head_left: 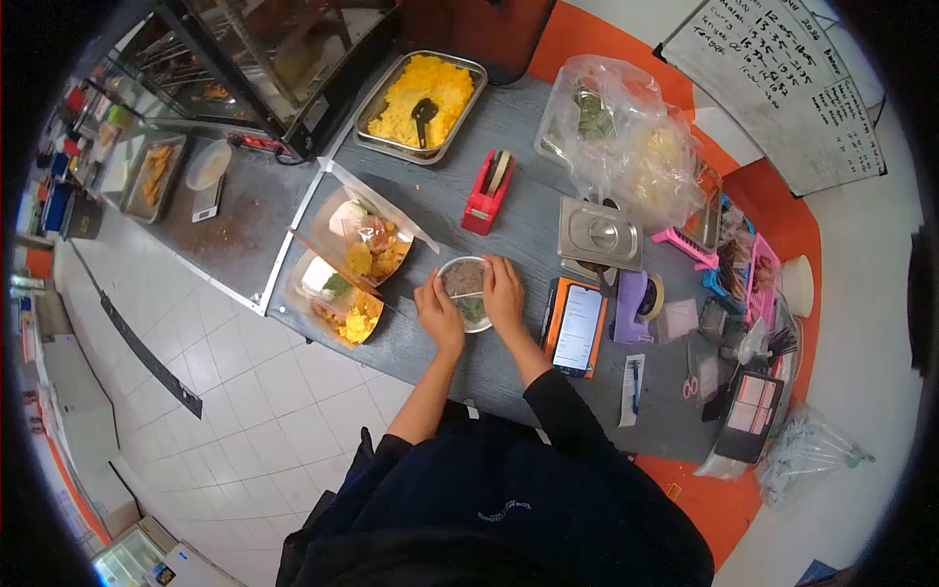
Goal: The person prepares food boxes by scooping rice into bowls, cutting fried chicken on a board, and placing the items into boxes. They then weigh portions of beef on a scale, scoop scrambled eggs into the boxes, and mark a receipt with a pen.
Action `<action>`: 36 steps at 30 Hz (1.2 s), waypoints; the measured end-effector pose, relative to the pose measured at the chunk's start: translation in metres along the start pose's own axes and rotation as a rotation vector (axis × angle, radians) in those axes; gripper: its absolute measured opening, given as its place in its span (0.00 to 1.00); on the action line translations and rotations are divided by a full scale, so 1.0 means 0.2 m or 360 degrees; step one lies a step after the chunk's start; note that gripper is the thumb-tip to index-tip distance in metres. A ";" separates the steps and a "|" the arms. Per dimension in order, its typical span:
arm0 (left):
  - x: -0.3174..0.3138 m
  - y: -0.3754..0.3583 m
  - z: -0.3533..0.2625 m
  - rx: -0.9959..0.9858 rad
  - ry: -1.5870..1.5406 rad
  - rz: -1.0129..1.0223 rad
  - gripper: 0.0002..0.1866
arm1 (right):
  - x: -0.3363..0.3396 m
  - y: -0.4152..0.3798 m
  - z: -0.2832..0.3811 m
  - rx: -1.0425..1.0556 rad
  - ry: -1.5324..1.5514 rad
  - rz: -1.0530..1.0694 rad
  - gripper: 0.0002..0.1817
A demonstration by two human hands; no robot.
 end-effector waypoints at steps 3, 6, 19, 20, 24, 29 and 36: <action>-0.01 0.06 0.00 -0.0048 -0.0068 0.0024 0.15 | -0.06 0.08 -0.07 -0.0072 -0.0030 0.0271 0.09; 0.00 0.07 0.04 -0.0020 -0.0130 0.0097 0.13 | -0.09 0.06 -0.12 -0.0265 -0.0120 0.0484 0.11; -0.03 0.18 0.16 0.0277 -0.0650 0.0619 0.19 | -0.13 0.11 -0.09 0.0020 -0.0098 0.0391 0.13; -0.01 0.18 0.12 0.0204 -0.0573 0.0452 0.18 | -0.08 0.16 -0.03 -0.0085 0.0347 0.0214 0.15; -0.02 0.15 0.21 0.0274 -0.0592 0.0227 0.12 | 0.59 0.42 0.40 -0.0781 0.3653 0.0070 0.17; -0.08 0.14 0.24 0.0541 -0.1000 0.0391 0.10 | 1.16 0.54 0.56 -0.0151 0.4671 0.0019 0.24; -0.08 0.06 0.06 0.0240 -0.0462 0.0510 0.12 | 1.20 0.51 0.57 -0.0246 0.4704 -0.0129 0.23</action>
Point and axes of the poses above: each hand's wrist, its own y-axis towards the middle knuckle, its own x-axis out of the back of the hand, z = x × y, the point moved 3 cm from there along y, towards the middle knuckle, and after that the axes turned 6 degrees about -y, right-handed, at the moved point
